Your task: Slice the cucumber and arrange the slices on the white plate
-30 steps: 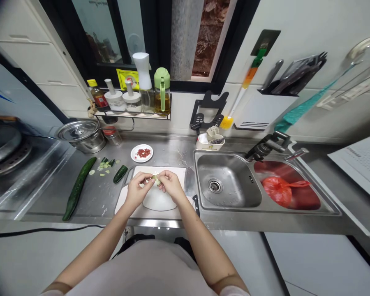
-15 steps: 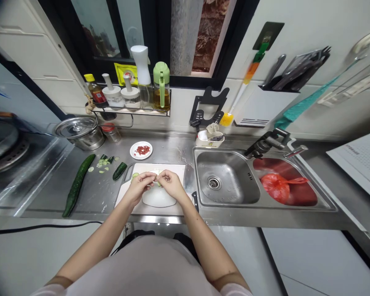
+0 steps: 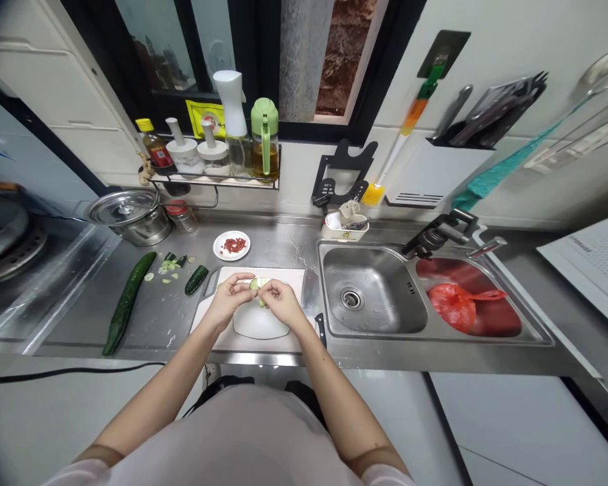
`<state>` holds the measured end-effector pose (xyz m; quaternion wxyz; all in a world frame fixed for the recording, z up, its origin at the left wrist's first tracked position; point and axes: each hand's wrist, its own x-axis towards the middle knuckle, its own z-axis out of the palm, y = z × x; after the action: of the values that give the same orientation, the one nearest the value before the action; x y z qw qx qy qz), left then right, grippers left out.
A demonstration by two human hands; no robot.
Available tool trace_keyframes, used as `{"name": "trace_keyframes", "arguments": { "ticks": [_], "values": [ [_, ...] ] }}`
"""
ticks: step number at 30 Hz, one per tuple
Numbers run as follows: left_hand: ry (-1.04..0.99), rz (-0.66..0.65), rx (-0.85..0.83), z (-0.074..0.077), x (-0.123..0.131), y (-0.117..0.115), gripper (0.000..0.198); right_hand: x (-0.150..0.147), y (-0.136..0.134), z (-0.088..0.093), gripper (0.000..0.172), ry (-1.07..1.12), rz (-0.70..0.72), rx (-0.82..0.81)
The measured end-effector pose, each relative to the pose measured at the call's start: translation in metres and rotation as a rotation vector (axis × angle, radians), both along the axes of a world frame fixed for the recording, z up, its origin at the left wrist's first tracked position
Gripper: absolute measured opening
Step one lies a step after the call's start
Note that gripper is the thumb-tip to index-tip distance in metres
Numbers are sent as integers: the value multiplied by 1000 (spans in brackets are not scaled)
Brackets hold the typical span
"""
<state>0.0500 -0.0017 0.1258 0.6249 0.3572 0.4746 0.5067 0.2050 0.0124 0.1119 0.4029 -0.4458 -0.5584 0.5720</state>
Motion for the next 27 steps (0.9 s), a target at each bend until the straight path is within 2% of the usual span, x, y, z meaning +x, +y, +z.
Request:
{"name": "trace_keyframes", "arguments": {
  "ticks": [9, 13, 19, 23, 27],
  "values": [
    [-31, -25, -19, -5, -4, 3, 60, 5, 0, 8, 16, -182, 52, 181],
    [0, 3, 43, -8, -3, 3, 59, 4, 1, 8, 16, -198, 41, 192],
    [33, 21, 94, -14, 3, 5, 54, 4, 3, -3, 14, -155, -8, 141],
    [24, -5, 53, -29, 9, 9, 50, 12, 1, -15, 13, -187, -15, 93],
    [33, -66, 14, -55, 20, 10, 44, 28, -6, -37, 14, -285, -19, 51]
  ]
}}
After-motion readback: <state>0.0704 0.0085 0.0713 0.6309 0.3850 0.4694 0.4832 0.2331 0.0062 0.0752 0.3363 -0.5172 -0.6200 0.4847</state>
